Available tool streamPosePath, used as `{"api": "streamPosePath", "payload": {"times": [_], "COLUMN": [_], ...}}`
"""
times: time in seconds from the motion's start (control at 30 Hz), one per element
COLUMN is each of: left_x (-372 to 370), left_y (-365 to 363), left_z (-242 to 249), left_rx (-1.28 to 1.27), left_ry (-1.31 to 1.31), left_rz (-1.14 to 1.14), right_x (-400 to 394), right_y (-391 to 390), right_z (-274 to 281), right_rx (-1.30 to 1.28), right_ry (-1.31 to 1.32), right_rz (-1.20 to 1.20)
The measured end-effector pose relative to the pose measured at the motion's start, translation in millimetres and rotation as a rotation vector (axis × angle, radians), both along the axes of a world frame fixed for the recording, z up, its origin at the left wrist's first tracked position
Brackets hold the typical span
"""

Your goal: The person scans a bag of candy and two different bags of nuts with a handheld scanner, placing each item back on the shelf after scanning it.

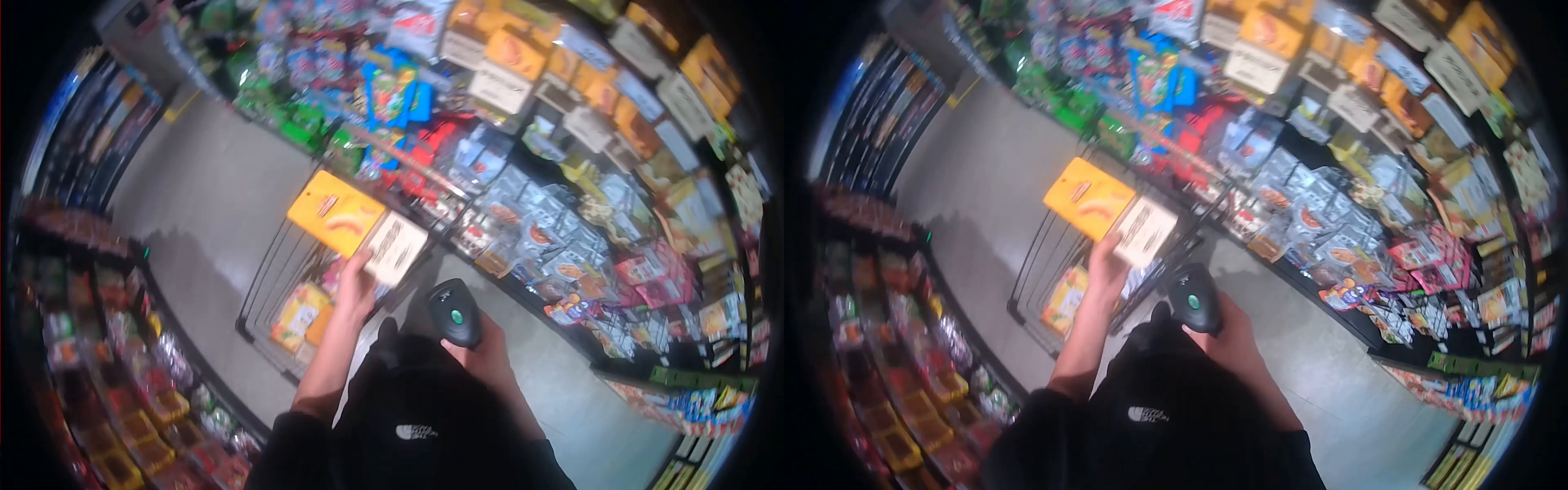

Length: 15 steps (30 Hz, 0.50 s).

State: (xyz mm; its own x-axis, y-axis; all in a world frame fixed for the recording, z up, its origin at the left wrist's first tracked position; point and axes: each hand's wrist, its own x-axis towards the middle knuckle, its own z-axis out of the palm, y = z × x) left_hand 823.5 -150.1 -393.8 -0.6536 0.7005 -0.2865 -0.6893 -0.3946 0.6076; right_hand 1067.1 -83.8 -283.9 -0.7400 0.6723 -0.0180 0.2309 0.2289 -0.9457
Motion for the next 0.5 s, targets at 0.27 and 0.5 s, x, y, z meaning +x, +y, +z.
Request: {"api": "streamPosePath", "payload": {"times": [0.27,0.5], "left_x": [43,89], "left_y": [-30,25], "left_z": [56,59], "left_rx": [0.029,0.014], "left_ry": [0.353,0.347], "left_rz": [-0.486,-0.668], "right_x": [18,54], "right_y": [47,40], "right_z": [-42,-70], "right_rx": [-0.776,-0.764], "right_ry": [0.429,0.489], "right_rz": [-0.238,-0.404]}}
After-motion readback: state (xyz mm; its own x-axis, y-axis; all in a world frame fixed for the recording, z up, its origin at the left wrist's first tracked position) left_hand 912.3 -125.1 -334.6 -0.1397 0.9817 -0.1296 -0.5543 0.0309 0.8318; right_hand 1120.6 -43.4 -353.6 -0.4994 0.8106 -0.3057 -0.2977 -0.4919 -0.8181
